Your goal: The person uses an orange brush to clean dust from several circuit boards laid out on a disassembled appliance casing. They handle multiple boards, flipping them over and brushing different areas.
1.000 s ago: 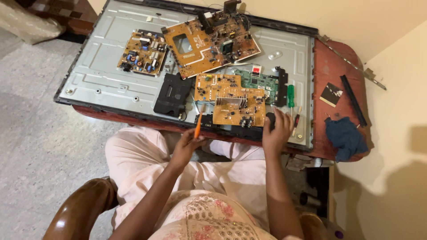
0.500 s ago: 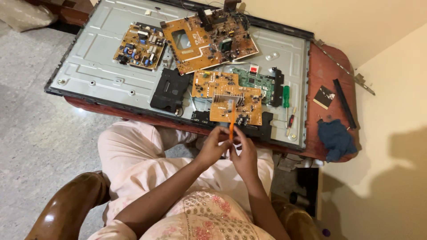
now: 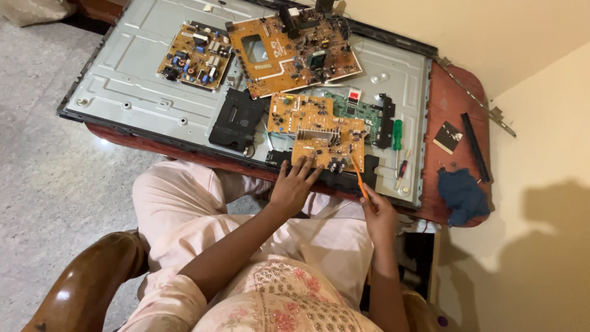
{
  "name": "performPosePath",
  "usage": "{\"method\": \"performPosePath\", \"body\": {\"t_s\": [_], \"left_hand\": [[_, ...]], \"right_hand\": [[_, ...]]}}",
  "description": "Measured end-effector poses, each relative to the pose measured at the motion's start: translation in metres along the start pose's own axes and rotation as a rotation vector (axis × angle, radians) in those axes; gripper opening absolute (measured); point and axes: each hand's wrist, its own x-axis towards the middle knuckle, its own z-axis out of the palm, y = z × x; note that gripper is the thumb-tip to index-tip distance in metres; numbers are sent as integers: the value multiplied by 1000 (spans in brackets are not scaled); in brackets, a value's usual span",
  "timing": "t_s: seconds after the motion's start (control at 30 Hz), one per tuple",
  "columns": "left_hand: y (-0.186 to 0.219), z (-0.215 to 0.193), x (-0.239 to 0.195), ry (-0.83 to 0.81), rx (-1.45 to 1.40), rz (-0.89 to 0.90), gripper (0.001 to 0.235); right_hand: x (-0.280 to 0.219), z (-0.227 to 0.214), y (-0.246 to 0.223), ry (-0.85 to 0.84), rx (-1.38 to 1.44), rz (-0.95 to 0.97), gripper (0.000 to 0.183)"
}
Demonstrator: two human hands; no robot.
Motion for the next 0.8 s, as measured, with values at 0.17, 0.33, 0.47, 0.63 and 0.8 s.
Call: {"method": "performPosePath", "body": {"t_s": [0.17, 0.33, 0.47, 0.63, 0.8], "left_hand": [[-1, 0, 4, -25, -70, -19, 71], [2, -6, 10, -77, -38, -31, 69], [1, -5, 10, -57, -57, -29, 66], [1, -5, 11, -77, -56, -33, 66], [-1, -5, 9, -61, -55, -27, 66]], "right_hand": [[-1, 10, 6, 25, -31, -150, 45], [7, -8, 13, 113, -104, -99, 45], [4, -13, 17, 137, -168, -170, 46], [-3, 12, 8, 43, 151, -341, 37], [0, -13, 2, 34, 78, 18, 36]]}}
